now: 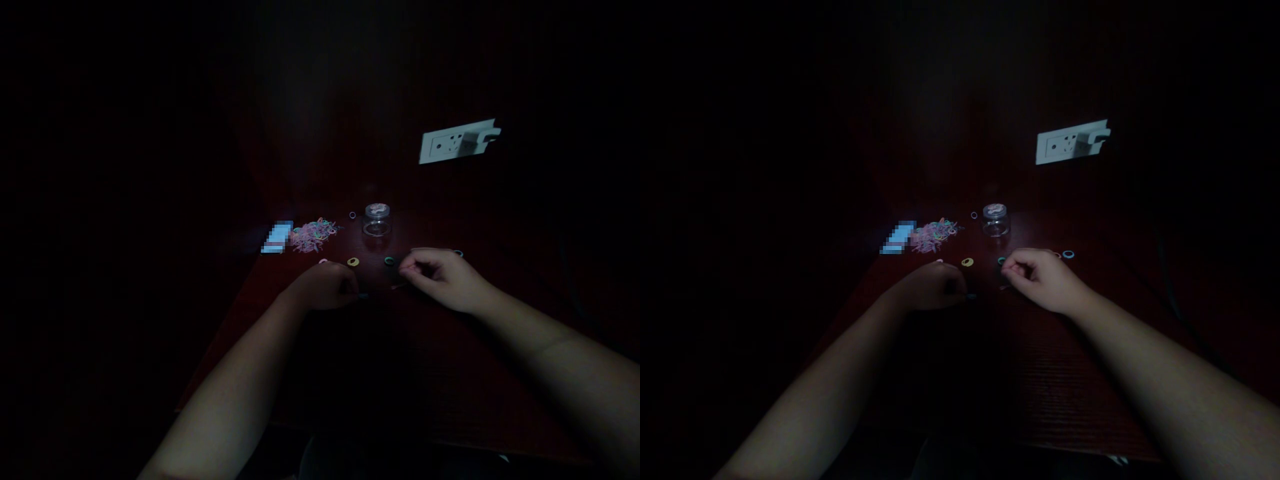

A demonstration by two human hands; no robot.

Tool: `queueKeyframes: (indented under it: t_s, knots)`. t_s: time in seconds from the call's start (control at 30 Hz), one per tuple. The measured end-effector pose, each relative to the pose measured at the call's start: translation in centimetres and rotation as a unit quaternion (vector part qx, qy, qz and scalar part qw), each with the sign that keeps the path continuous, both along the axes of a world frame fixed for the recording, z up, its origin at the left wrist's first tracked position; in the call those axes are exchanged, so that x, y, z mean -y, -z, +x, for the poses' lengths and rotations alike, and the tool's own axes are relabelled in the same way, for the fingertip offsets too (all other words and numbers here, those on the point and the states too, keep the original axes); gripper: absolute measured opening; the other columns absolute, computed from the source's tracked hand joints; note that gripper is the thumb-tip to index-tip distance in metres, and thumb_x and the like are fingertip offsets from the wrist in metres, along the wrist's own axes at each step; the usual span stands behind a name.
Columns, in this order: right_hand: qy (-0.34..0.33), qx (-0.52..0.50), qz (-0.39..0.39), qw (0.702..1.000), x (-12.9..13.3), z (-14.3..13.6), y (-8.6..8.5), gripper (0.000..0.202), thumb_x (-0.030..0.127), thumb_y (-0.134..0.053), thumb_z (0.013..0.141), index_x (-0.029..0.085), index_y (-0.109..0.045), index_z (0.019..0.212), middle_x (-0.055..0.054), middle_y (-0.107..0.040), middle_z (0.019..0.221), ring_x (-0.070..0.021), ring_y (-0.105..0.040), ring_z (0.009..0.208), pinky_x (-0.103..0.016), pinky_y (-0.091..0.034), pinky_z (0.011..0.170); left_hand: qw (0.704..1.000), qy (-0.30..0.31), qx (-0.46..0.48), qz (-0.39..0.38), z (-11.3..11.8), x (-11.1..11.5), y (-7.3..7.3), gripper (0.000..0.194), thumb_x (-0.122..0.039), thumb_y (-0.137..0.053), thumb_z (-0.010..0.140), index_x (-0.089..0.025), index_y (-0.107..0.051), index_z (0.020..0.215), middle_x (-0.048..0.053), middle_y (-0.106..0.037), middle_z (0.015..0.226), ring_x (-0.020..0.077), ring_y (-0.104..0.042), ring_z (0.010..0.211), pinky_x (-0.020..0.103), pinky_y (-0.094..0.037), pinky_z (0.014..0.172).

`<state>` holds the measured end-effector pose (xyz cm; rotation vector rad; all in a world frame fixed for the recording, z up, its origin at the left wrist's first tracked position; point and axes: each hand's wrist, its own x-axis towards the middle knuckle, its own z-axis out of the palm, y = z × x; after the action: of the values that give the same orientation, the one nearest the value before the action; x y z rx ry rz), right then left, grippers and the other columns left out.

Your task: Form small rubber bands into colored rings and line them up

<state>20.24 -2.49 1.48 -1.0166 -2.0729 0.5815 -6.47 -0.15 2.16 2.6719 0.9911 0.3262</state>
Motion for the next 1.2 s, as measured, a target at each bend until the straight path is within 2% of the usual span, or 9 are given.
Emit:
queueKeyframes:
  t_s: [0.2, 0.4, 0.63, 0.8, 0.87, 0.97, 1.03, 1.2]
  knots:
    - [0.005, 0.008, 0.009, 1.0, 0.0, 0.0, -0.1, 0.021, 0.034, -0.059, 0.085, 0.017, -0.068, 0.077, -0.002, -0.061, 0.064, -0.0141, -0.053, 0.058, -0.026, -0.042, 0.055, 1.0, -0.005, -0.012, -0.006, 0.2, 0.2, -0.1, 0.014, -0.032, -0.065, 0.079, -0.02, -0.07, 0.085, 0.001, -0.07, 0.088, 0.0158, -0.063, 0.079, 0.032, -0.046, 0.078]
    - [0.002, 0.013, 0.013, 1.0, 0.0, 0.1, -0.1, 0.02, 0.034, -0.059, 0.085, 0.017, -0.068, 0.078, -0.002, -0.061, 0.064, -0.0145, -0.053, 0.058, -0.027, -0.042, 0.055, 1.0, -0.014, -0.021, -0.006, 0.4, 0.3, -0.3, 0.011, -0.027, -0.064, 0.079, -0.021, -0.07, 0.086, 0.001, -0.071, 0.093, 0.0169, -0.064, 0.086, 0.035, -0.045, 0.085]
    - [0.009, 0.013, 0.007, 1.0, 0.0, 0.2, 0.0, 0.021, 0.035, -0.059, 0.085, 0.018, -0.067, 0.077, -0.001, -0.06, 0.063, -0.0141, -0.052, 0.057, -0.026, -0.042, 0.053, 0.999, -0.024, -0.03, -0.011, 0.8, 0.6, -0.7, 0.01, -0.021, -0.062, 0.078, -0.02, -0.071, 0.082, 0.0, -0.072, 0.09, 0.016, -0.065, 0.084, 0.035, -0.045, 0.09]
    - [0.019, 0.023, 0.015, 0.999, -0.1, 0.2, 0.0, 0.022, 0.035, -0.058, 0.085, 0.018, -0.067, 0.076, -0.001, -0.059, 0.063, -0.0139, -0.052, 0.057, -0.025, -0.041, 0.053, 0.999, -0.029, -0.042, -0.011, 1.1, 0.9, -0.9, 0.012, -0.019, -0.06, 0.077, -0.02, -0.071, 0.08, 0.002, -0.073, 0.089, 0.0153, -0.066, 0.079, 0.03, -0.047, 0.083]
    - [0.02, 0.025, 0.01, 0.999, -0.1, 0.3, 0.0, 0.022, 0.035, -0.058, 0.086, 0.018, -0.067, 0.076, -0.001, -0.058, 0.063, -0.0138, -0.052, 0.057, -0.025, -0.041, 0.053, 0.998, -0.043, -0.042, -0.006, 1.1, 1.0, -0.8, 0.012, -0.021, -0.059, 0.077, -0.02, -0.071, 0.079, 0.001, -0.074, 0.089, 0.0163, -0.066, 0.08, 0.033, -0.047, 0.087]
    - [0.019, 0.03, 0.009, 0.999, -0.1, 0.3, 0.0, 0.023, 0.035, -0.057, 0.086, 0.017, -0.067, 0.077, -0.001, -0.059, 0.063, -0.0136, -0.051, 0.057, -0.025, -0.041, 0.053, 0.997, -0.058, -0.042, -0.001, 1.0, 1.0, -0.6, 0.011, -0.024, -0.06, 0.077, -0.022, -0.071, 0.078, 0.0, -0.073, 0.087, 0.0184, -0.066, 0.082, 0.045, -0.04, 0.1]
    - [0.016, 0.028, 0.011, 0.999, -0.2, 0.4, 0.1, 0.023, 0.035, -0.057, 0.087, 0.017, -0.067, 0.077, -0.001, -0.059, 0.064, -0.0137, -0.052, 0.057, -0.025, -0.042, 0.054, 0.997, -0.064, -0.041, 0.0, 1.0, 0.9, -0.5, 0.011, -0.026, -0.06, 0.077, -0.022, -0.071, 0.079, 0.001, -0.073, 0.087, 0.0198, -0.066, 0.085, 0.051, -0.036, 0.103]
    - [0.01, 0.025, 0.009, 1.0, -0.3, 0.5, 0.3, 0.024, 0.036, -0.057, 0.087, 0.016, -0.067, 0.077, -0.002, -0.06, 0.064, -0.0135, -0.051, 0.057, -0.025, -0.042, 0.053, 0.997, -0.057, -0.045, 0.001, 0.9, 0.7, -0.4, 0.011, -0.027, -0.061, 0.078, -0.022, -0.071, 0.082, 0.002, -0.073, 0.09, 0.0204, -0.066, 0.087, 0.051, -0.036, 0.104]
